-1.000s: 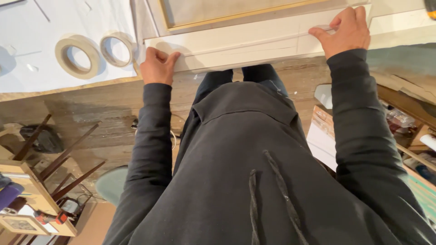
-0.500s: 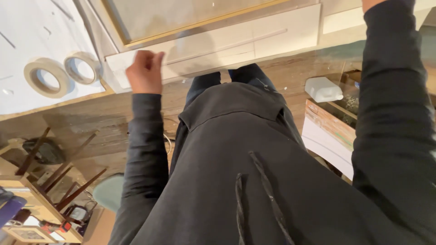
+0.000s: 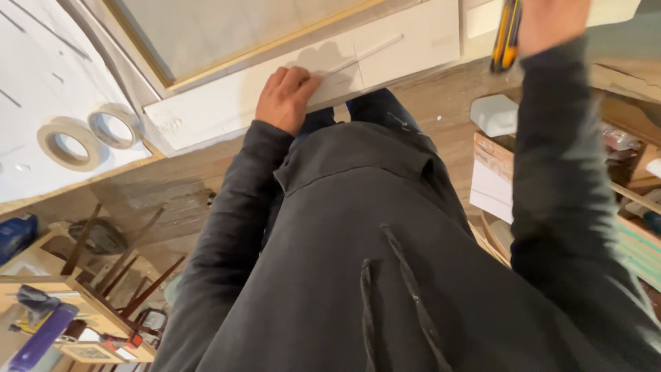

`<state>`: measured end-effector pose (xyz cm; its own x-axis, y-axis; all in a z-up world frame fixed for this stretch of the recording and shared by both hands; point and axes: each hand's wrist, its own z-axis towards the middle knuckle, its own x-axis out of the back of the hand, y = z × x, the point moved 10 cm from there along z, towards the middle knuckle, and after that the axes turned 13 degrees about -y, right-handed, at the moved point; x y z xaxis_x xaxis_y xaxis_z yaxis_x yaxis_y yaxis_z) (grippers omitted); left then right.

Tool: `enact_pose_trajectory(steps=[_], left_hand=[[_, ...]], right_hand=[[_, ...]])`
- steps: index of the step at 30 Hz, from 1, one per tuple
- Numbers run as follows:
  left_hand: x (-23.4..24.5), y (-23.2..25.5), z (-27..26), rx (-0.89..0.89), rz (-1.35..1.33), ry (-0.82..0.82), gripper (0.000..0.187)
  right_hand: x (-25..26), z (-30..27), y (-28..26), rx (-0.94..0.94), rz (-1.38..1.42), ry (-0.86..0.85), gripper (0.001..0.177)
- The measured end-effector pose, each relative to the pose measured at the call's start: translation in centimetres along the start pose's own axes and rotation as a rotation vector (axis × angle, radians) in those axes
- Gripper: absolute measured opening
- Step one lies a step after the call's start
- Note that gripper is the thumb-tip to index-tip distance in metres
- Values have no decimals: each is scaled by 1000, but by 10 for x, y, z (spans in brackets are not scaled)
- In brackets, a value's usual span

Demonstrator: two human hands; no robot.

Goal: The recorder is framing a piece of artwork by applying plastic spacers to the frame and trimming them to size.

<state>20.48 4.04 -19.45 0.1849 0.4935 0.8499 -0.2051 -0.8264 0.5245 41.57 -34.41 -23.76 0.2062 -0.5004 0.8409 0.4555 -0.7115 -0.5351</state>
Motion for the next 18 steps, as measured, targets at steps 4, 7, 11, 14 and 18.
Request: enact_pose_trajectory(steps=[4, 7, 11, 14, 18], left_hand=[[9, -4, -3, -12, -1, -2, 31], [12, -3, -4, -27, -8, -13, 30], [13, -3, -2, -35, -1, -45, 29], [18, 2, 5, -62, 5, -66, 26], [25, 13, 27, -117, -71, -53, 21]], right_hand=[[-36, -1, -78, -214, 854, -249, 21], [-70, -30, -92, -427, 1001, -254, 24], [-96, -52, -116, -523, 1111, -260, 23], [-106, -59, -124, -597, 1164, -210, 21], [-117, -63, -128, -614, 1141, -129, 20]])
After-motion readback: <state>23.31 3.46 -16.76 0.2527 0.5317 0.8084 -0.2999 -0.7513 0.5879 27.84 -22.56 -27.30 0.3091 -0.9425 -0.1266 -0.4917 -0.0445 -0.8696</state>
